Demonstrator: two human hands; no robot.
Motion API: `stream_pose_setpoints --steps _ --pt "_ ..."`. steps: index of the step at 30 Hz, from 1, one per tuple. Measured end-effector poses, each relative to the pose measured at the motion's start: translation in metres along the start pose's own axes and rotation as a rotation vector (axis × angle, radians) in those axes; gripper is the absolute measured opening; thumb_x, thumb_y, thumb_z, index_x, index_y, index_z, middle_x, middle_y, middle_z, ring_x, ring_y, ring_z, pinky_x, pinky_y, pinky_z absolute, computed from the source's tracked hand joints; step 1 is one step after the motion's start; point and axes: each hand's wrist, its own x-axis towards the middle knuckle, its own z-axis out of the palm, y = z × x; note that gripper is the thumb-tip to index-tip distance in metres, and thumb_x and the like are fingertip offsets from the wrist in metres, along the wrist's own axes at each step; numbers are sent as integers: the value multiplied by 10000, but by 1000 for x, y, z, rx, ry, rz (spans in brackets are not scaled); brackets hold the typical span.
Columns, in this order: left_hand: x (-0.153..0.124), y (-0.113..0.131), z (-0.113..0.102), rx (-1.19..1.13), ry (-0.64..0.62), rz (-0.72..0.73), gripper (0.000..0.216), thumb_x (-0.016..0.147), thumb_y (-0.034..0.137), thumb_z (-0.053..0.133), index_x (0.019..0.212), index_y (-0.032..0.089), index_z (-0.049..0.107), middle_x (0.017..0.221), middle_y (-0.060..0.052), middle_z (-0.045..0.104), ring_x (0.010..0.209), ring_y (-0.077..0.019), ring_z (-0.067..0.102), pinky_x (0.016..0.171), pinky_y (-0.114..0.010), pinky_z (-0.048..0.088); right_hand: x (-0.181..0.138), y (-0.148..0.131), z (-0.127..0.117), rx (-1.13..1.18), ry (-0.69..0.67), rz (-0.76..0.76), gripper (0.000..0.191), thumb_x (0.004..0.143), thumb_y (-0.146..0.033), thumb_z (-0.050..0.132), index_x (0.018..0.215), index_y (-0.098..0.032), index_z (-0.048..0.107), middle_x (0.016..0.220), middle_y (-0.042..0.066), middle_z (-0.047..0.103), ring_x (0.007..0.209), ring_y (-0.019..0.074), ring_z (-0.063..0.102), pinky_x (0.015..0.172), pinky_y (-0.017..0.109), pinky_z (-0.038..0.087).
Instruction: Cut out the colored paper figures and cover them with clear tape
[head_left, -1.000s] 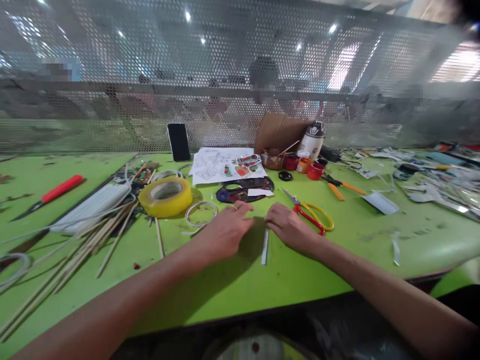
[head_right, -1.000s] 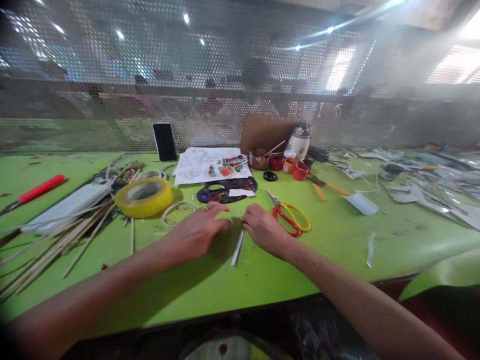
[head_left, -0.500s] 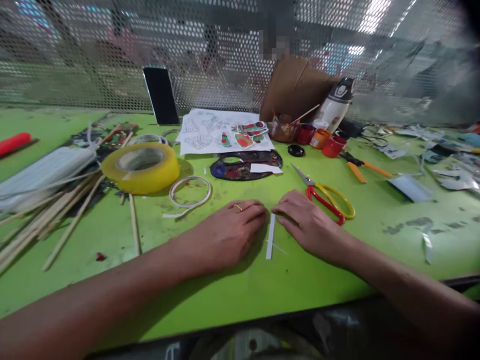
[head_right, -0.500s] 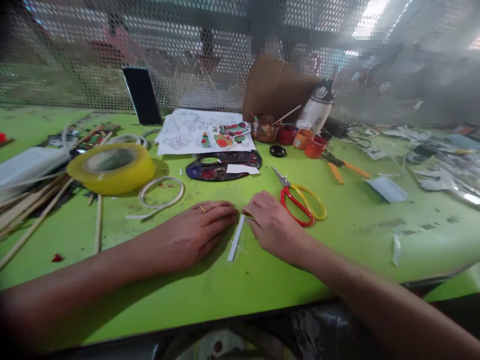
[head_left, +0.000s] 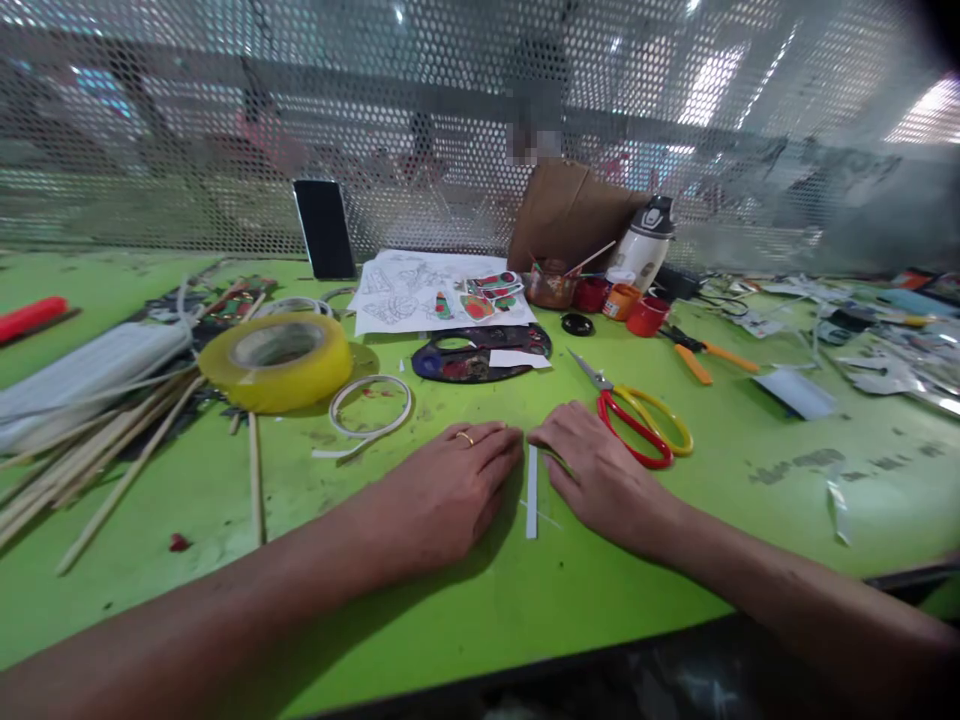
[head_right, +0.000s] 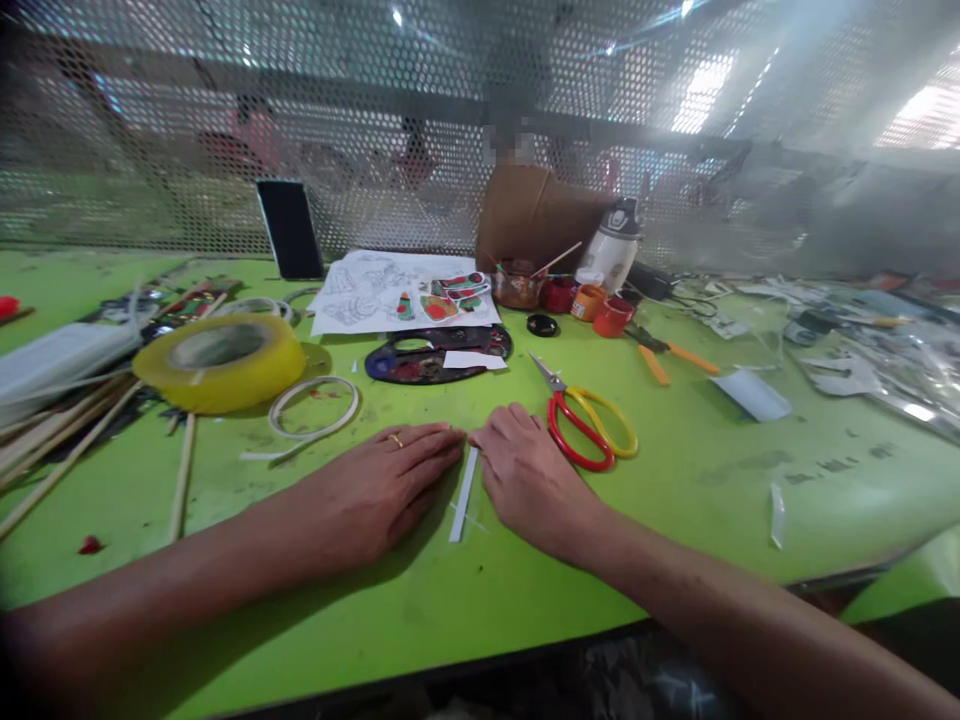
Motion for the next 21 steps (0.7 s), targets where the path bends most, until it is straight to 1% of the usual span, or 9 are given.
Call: stream_pose_setpoints --steps 6,10,12,14,16,19,21 --pt "0 -1 0 -30 16 -14 436 907 220 433 1315 75 485 1341 -182 537 1230 -286 501 1036 -458 405 0 0 1 34 24 8 148 912 -99 455 943 -140 594 878 100 551 859 251 486 789 433 448" --pt "0 0 -2 -55 -6 -31 451 902 232 443 1323 74 482 1349 -185 529 1248 -292 484 1038 -473 404 0 2 1 113 49 5 119 881 -81 486 895 -163 571 873 82 553 865 238 496 788 406 440" --pt "0 0 -3 -64 -7 -37 449 901 233 446 1320 79 487 1348 -180 532 1251 -289 482 1039 -472 402 1 3 0 187 72 51 114 846 -70 519 849 -181 543 845 58 551 827 219 504 743 372 445" --pt "-1 1 -3 -68 2 -39 442 902 231 445 1316 84 493 1346 -178 536 1251 -284 485 1039 -467 402 2 4 0 260 84 131 127 823 -74 549 805 -194 509 803 32 542 758 195 506 670 332 442" --pt "-1 1 -3 -66 3 -37 439 907 229 435 1318 85 492 1350 -176 533 1255 -281 482 1042 -462 397 2 4 0 298 83 177 119 827 -89 564 816 -194 508 798 24 540 734 183 510 643 316 438" --pt "-1 1 -3 -57 -2 -24 439 910 227 427 1318 80 490 1350 -170 535 1254 -279 479 1048 -451 390 3 5 2 281 78 131 107 860 -100 552 925 -185 549 854 40 560 810 198 526 710 335 449" --pt "-1 1 -3 -51 0 -13 432 907 221 431 1308 74 499 1342 -167 542 1242 -279 486 1045 -445 393 3 5 3 247 68 79 111 876 -95 539 940 -183 564 876 50 563 848 207 522 756 354 446"
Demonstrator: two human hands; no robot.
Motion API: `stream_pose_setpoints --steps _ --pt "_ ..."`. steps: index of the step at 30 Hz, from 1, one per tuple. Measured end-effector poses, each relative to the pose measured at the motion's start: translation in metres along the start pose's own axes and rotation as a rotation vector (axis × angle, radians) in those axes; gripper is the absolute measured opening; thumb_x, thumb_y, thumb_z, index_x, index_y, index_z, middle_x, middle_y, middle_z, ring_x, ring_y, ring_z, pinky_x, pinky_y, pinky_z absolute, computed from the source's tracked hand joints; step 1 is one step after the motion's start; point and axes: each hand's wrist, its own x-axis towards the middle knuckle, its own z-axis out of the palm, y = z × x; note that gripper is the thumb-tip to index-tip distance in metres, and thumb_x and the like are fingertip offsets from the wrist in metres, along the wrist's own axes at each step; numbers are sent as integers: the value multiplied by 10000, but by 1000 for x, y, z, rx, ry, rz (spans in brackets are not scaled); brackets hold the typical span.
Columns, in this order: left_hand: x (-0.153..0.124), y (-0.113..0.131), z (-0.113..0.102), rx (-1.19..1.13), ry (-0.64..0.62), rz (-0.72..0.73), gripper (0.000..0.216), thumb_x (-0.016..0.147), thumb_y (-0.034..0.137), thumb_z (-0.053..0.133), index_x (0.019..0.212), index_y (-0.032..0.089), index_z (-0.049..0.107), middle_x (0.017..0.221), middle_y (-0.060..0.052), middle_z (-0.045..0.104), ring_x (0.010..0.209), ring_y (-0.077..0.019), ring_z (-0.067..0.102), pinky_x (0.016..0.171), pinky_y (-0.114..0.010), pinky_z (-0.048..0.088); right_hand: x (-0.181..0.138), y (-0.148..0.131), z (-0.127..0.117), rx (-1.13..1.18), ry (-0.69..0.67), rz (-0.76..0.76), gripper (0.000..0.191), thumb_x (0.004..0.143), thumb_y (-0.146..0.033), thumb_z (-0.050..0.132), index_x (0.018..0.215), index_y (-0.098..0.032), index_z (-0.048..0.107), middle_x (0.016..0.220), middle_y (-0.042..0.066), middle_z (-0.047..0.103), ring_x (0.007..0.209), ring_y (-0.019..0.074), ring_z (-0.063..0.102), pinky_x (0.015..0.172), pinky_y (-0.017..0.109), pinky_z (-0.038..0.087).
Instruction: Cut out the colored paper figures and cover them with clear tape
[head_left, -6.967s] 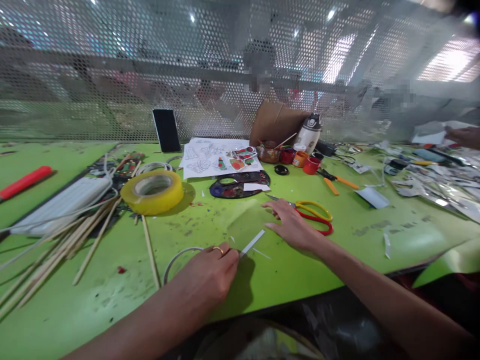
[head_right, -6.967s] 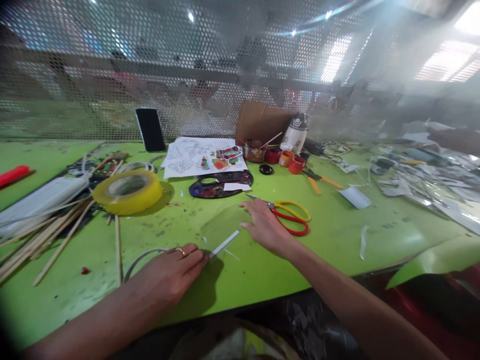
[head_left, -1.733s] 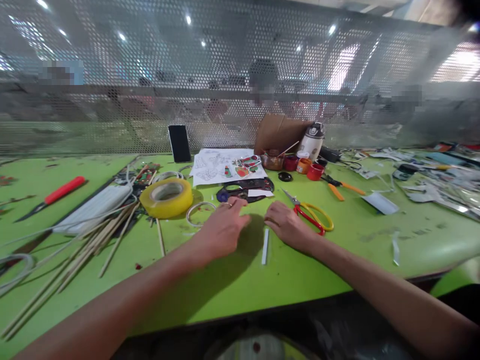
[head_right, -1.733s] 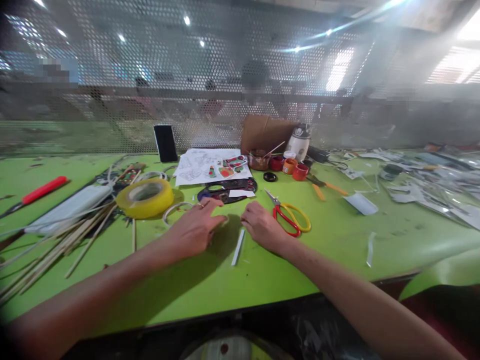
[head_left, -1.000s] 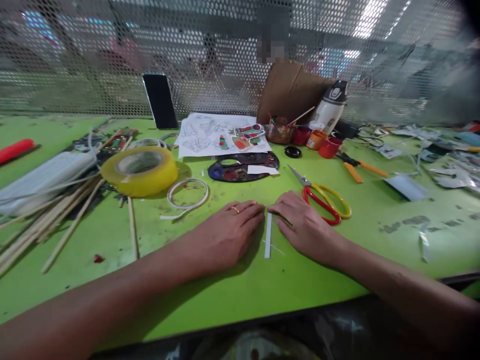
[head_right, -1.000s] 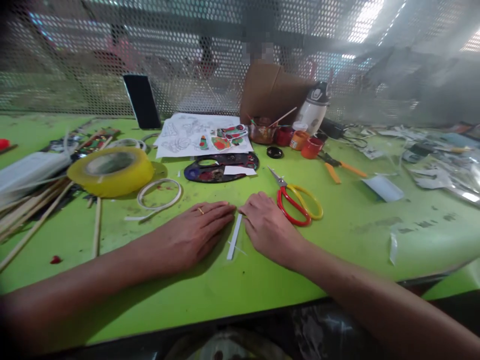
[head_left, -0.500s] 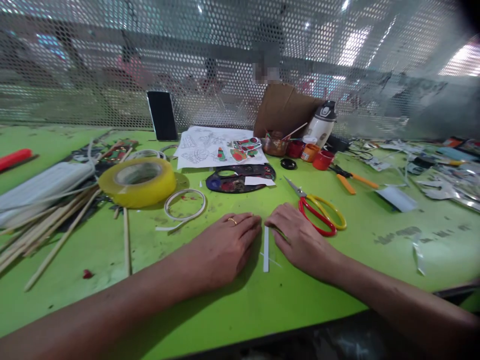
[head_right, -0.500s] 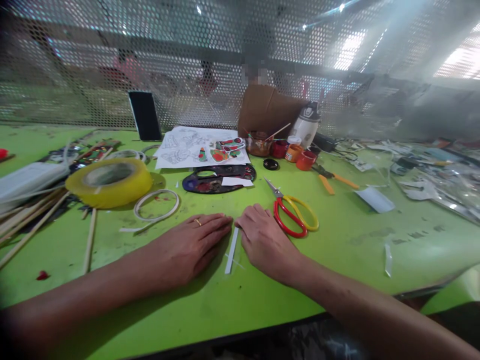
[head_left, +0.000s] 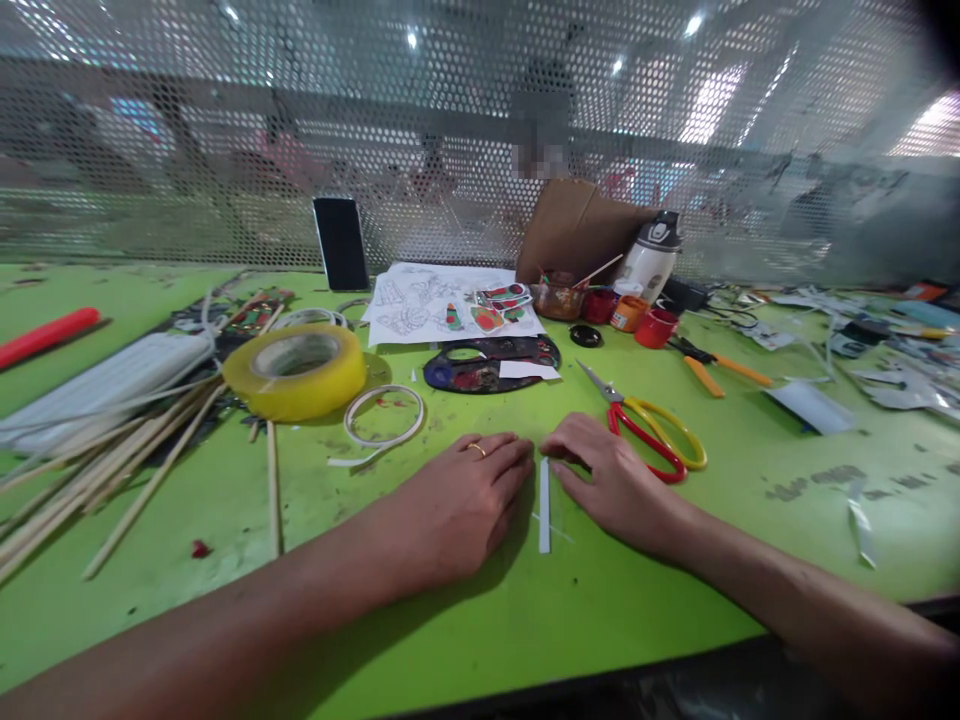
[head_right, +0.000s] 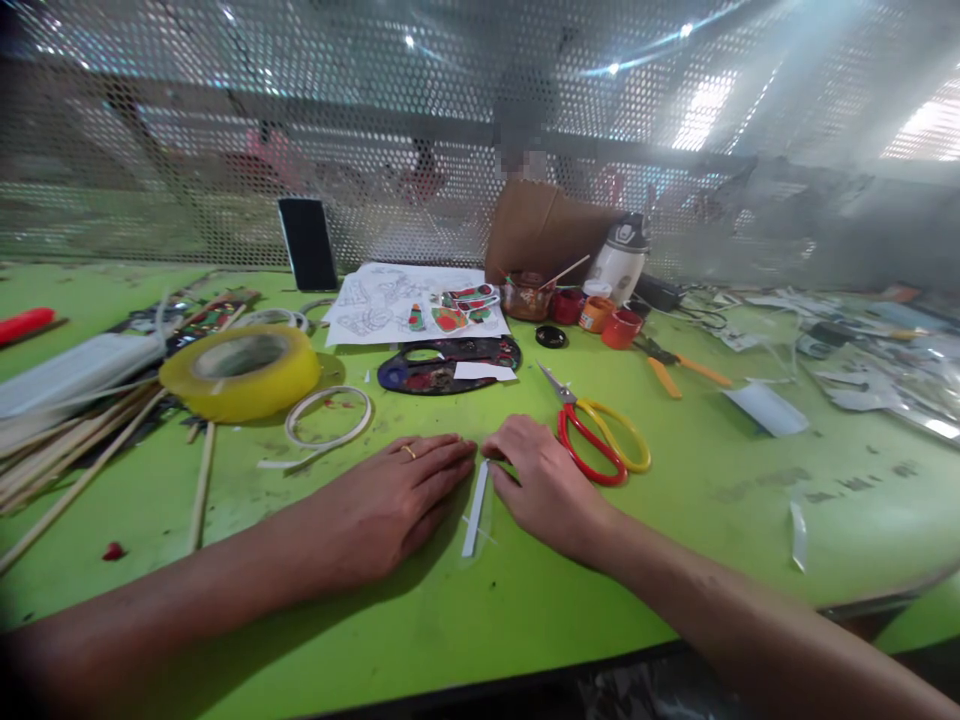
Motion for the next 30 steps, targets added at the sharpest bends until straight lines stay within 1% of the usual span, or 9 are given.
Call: stream_pose_setpoints --steps 4,8,13,17,19,23,25,27,30 --pt "0 0 0 -5 19 -2 421 900 213 446 1295 83 510 1330 -166 552 1232 -275 496 1033 -443 404 1 0 -2 -62 -37 -54 77 905 -120 525 864 -175 559 862 59 553 834 212 507 764 373 443" --pt "0 0 1 -9 21 -3 424 897 224 455 1298 97 507 1331 -165 551 1235 -278 497 1030 -454 406 6 2 -3 -75 -54 -78 129 929 -123 501 820 -168 555 824 60 554 787 203 507 736 363 448" --pt "1 -1 2 -4 19 -14 425 905 227 441 1307 101 503 1333 -164 550 1239 -285 491 1028 -469 408 9 6 3 -61 10 -84 116 924 -142 528 813 -169 542 792 47 551 742 189 508 678 321 440" --pt "2 0 2 13 20 11 411 917 224 425 1296 94 515 1333 -152 554 1235 -277 491 1044 -451 397 11 8 8 -112 2 -119 169 939 -125 473 785 -169 527 781 52 533 744 194 496 692 328 426" --pt "2 0 1 23 12 12 419 921 228 416 1307 91 505 1340 -152 547 1240 -279 485 1050 -453 392 11 9 9 -113 12 -111 178 939 -117 458 779 -175 510 771 46 525 734 191 490 681 324 419" --pt "1 0 1 21 -23 -23 429 923 234 407 1315 86 498 1362 -162 524 1253 -297 473 1042 -486 396 10 12 6 -77 48 -37 169 938 -105 471 789 -181 491 737 12 525 663 156 491 599 277 401" --pt "1 1 1 12 -29 -28 428 919 227 410 1312 84 499 1360 -165 525 1252 -299 474 1034 -490 403 9 12 2 -34 34 -30 149 929 -100 506 801 -176 516 755 8 543 686 147 513 618 266 412" --pt "1 1 0 -1 -17 -14 419 911 211 420 1300 82 505 1343 -165 540 1242 -291 485 1024 -477 415 8 11 -1 11 2 -49 124 916 -100 542 815 -173 546 794 16 555 747 152 528 671 271 425" --pt "3 2 -2 -13 7 0 386 897 182 435 1259 90 531 1313 -170 561 1218 -286 507 1000 -469 434 9 8 -3 25 -39 -79 122 912 -100 546 813 -172 553 812 24 546 776 163 518 701 289 427"
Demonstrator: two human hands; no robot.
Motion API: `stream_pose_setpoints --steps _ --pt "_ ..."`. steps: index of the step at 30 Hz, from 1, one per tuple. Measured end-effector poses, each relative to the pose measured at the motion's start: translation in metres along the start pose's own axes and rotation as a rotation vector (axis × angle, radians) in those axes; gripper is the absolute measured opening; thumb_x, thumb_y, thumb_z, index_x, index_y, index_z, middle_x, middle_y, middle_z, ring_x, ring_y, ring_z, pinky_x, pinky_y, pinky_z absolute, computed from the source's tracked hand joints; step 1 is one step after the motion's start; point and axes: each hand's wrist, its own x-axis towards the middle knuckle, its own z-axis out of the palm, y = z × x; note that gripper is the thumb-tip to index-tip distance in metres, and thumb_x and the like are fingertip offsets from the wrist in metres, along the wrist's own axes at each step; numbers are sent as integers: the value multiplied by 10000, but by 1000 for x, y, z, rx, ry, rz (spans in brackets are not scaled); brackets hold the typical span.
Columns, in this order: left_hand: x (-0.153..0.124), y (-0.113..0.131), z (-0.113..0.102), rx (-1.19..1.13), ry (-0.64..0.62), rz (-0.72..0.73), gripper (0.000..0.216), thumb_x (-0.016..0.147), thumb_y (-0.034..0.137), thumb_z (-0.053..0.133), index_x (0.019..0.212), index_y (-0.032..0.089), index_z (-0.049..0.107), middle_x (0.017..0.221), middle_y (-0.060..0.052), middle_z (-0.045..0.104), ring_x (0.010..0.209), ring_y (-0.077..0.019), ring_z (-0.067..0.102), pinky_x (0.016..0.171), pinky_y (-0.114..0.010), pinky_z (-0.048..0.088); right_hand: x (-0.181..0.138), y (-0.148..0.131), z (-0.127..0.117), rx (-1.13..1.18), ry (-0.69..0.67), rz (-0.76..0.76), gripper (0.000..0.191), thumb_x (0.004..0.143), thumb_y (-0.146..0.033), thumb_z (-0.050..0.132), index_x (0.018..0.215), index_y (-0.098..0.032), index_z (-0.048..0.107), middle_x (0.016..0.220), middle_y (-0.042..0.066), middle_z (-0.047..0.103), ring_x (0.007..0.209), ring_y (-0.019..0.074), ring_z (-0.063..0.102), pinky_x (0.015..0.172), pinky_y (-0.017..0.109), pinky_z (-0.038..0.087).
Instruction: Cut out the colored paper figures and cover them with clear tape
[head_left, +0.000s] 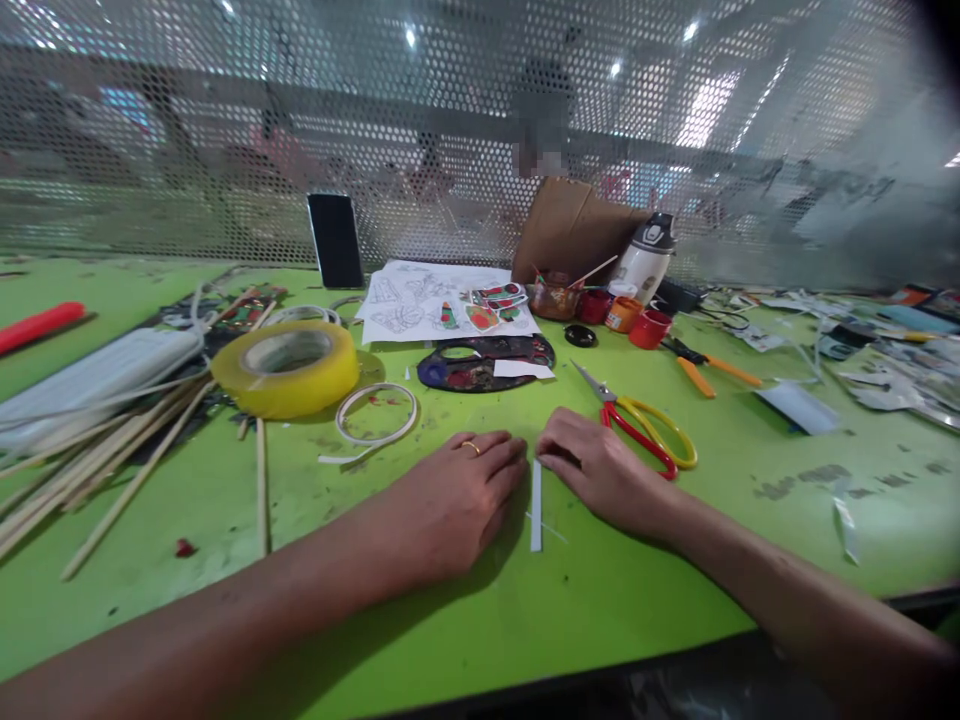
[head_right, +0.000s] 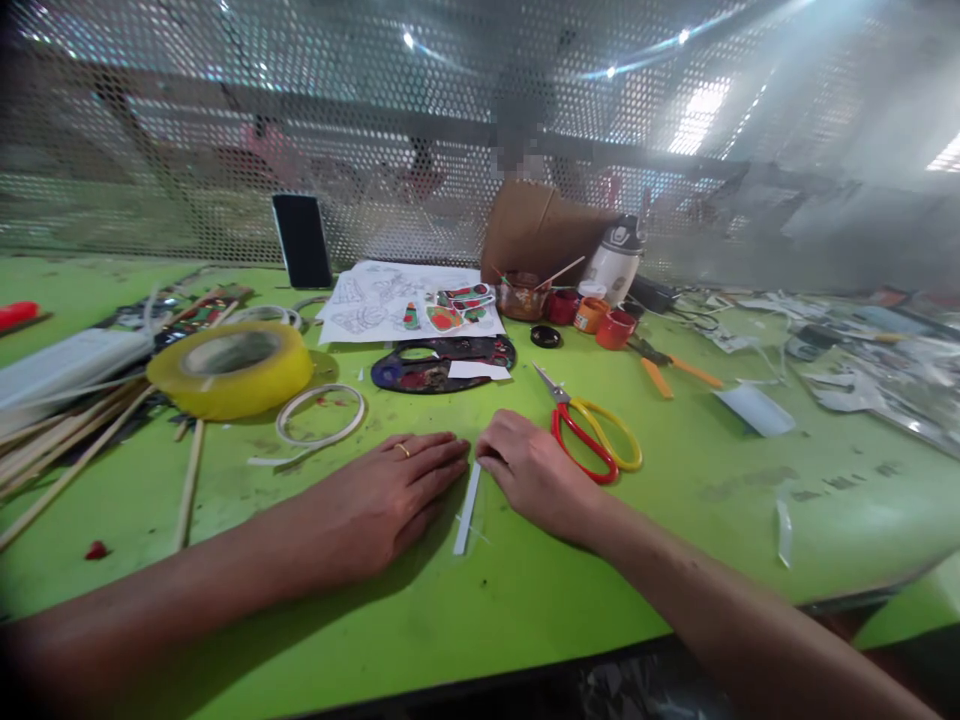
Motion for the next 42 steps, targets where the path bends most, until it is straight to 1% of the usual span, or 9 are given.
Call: stream_pose_setpoints --steps 7,13,15,20,21,25,29,36,42 --pt "2 2 -3 20 -40 4 369 887 165 429 1235 105 536 1287 -179 571 1211 -298 507 981 -483 439 2 -3 3 -68 -47 -6 164 951 -114 437 803 -177 469 797 33 501 736 179 468 681 322 402" --pt "1 0 -2 31 -43 35 391 874 171 454 1249 98 535 1315 -185 553 1229 -302 495 986 -472 436 -2 -3 -2 169 73 239 169 964 -163 441 798 -193 444 703 -23 481 645 138 464 580 261 366" --pt "1 -1 -2 39 -52 36 405 876 173 449 1265 89 524 1326 -189 544 1236 -307 488 983 -475 436 -2 -2 -3 184 90 259 164 960 -167 450 798 -188 458 697 -25 491 642 135 476 585 263 370" --pt "1 -1 -2 25 -50 23 420 882 180 440 1288 94 507 1338 -182 536 1236 -304 488 985 -480 433 -4 -1 -3 163 32 198 20 944 -191 518 950 -173 523 869 12 559 781 145 538 696 275 422" --pt "1 -1 -2 19 -49 19 420 884 181 439 1291 97 505 1338 -180 536 1235 -304 488 985 -482 433 -4 -1 -3 151 16 187 52 926 -191 555 964 -174 524 899 15 554 791 144 539 704 274 426" --pt "1 0 -3 -6 -33 16 391 890 183 443 1266 110 524 1318 -174 553 1224 -297 499 983 -482 439 -7 -3 -6 81 -45 82 97 902 -137 585 845 -174 516 856 4 511 783 140 505 698 272 403" --pt "0 0 -2 -2 -32 16 376 882 170 454 1241 103 541 1306 -178 561 1230 -295 496 1003 -469 428 -8 -6 -17 155 -49 17 126 936 -141 527 819 -174 494 834 2 498 776 134 482 703 273 392" --pt "-1 1 -1 21 -74 -11 381 883 173 442 1249 111 527 1347 -157 531 1238 -291 486 1014 -458 413 -14 -13 -39 332 -328 -82 130 899 -122 578 790 -168 526 795 -7 528 754 117 500 696 247 396" --pt "-2 0 0 59 -70 -13 387 889 208 452 1258 115 523 1356 -156 529 1255 -287 478 1012 -446 412 -17 -12 -45 556 -470 -107 115 870 -144 616 766 -149 567 789 24 557 756 127 532 711 251 425"
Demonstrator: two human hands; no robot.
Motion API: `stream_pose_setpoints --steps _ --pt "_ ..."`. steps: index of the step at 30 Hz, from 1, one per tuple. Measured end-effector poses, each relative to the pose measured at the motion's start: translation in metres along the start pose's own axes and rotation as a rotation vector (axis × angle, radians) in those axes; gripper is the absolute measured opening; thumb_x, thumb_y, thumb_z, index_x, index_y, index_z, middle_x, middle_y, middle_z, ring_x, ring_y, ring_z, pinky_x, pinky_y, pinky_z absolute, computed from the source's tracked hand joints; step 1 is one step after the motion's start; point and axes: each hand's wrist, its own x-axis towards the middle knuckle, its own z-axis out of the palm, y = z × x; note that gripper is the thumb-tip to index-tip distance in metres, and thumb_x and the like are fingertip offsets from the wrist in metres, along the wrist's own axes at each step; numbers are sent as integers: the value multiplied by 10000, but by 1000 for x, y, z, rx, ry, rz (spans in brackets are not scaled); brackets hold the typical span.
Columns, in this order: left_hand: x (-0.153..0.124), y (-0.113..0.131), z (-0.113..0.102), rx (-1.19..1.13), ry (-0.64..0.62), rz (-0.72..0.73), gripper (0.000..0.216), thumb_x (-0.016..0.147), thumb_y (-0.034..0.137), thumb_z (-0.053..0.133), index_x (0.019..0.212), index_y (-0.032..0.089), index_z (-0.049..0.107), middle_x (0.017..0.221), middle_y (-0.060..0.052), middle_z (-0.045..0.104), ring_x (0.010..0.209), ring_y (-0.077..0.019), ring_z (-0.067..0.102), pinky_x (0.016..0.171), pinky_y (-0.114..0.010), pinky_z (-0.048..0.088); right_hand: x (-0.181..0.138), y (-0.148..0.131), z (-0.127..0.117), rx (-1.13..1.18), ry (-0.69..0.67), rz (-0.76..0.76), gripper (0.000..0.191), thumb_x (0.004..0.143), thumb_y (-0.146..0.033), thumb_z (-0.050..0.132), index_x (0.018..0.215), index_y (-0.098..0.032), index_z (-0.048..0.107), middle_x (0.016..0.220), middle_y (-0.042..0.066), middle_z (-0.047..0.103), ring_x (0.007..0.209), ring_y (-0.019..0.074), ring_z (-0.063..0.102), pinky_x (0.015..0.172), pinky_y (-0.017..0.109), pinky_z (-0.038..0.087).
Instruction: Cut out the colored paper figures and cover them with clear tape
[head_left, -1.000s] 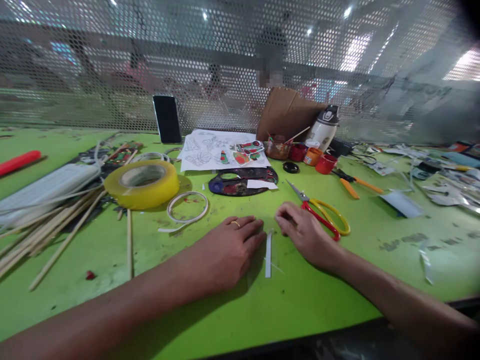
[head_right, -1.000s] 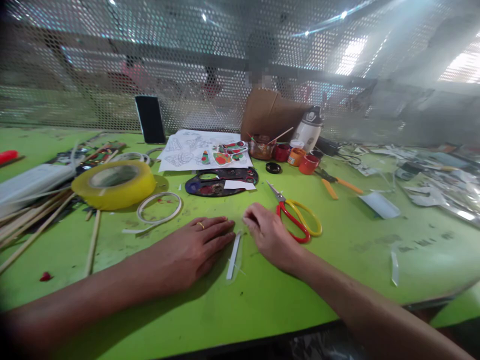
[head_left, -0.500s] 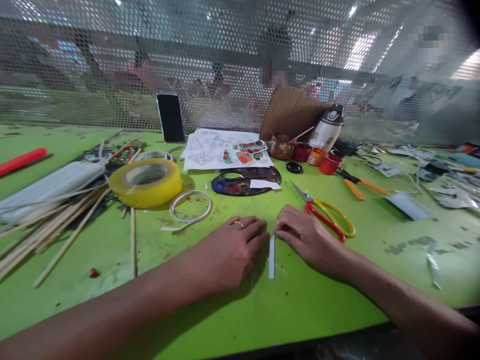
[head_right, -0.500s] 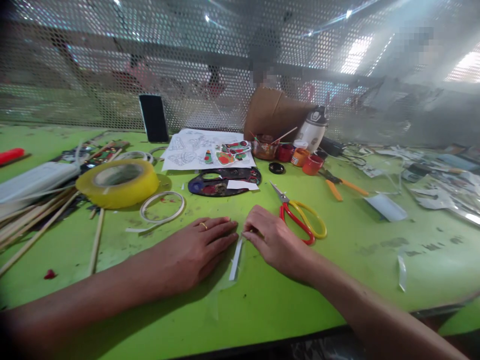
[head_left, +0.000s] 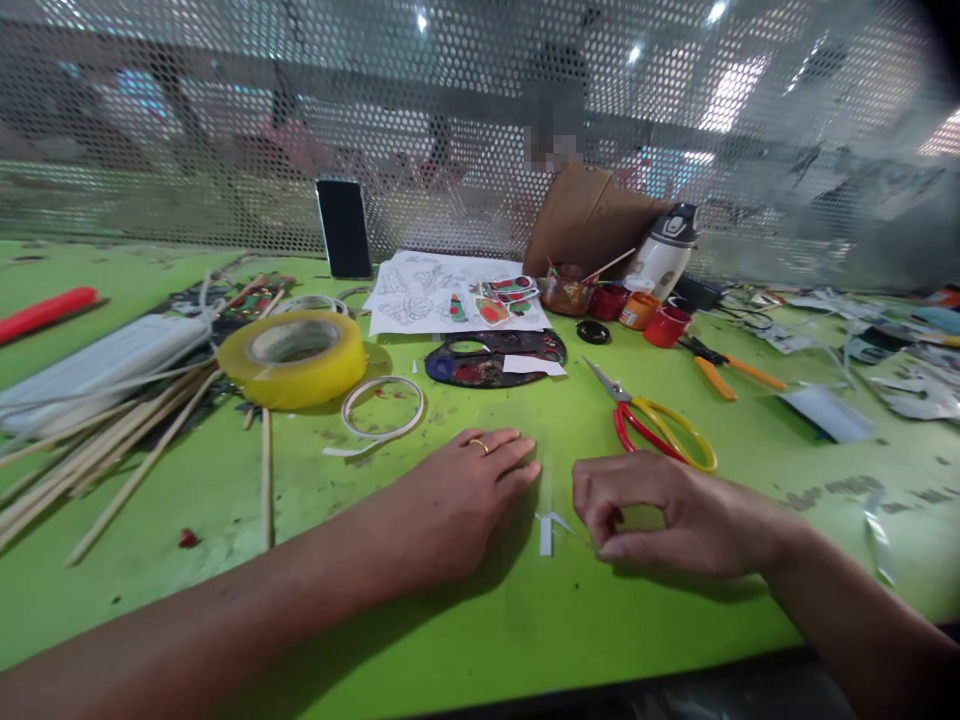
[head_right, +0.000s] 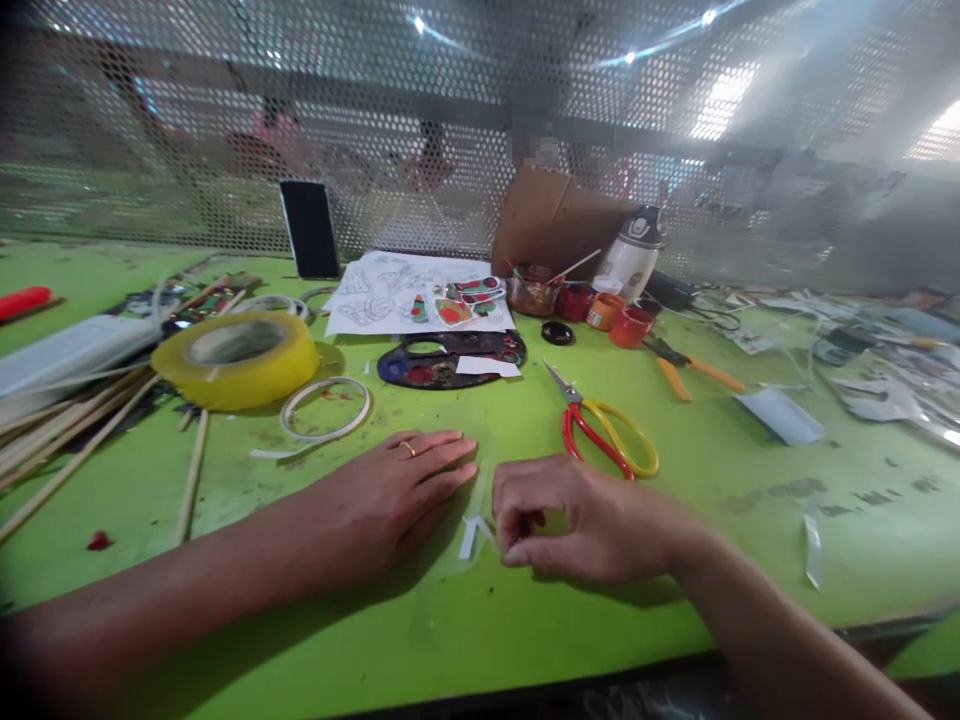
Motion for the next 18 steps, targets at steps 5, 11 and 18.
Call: stream_pose_setpoints --steps 5,11,18 --pt "-1 -2 5 46 21 12 399 924 246 419 1287 121 528 1381 -151 513 1267 -285 472 1021 -443 406 -2 -2 3 433 -369 -292 252 867 -350 626 712 -164 555 710 79 633 696 162 626 671 245 496" --pt "-1 -5 7 -14 24 4 405 936 273 399 1291 140 539 1385 -140 512 1264 -285 478 1030 -464 412 -38 -10 -16 416 -154 -136 355 893 -462 549 635 -219 540 570 34 631 530 133 591 582 225 484" --pt "1 -5 -2 -100 50 21 358 917 229 431 1237 133 560 1359 -147 537 1264 -247 487 1065 -429 395 -26 1 -20 204 -208 5 361 826 -365 647 562 -214 453 549 -20 495 507 113 480 546 247 437"
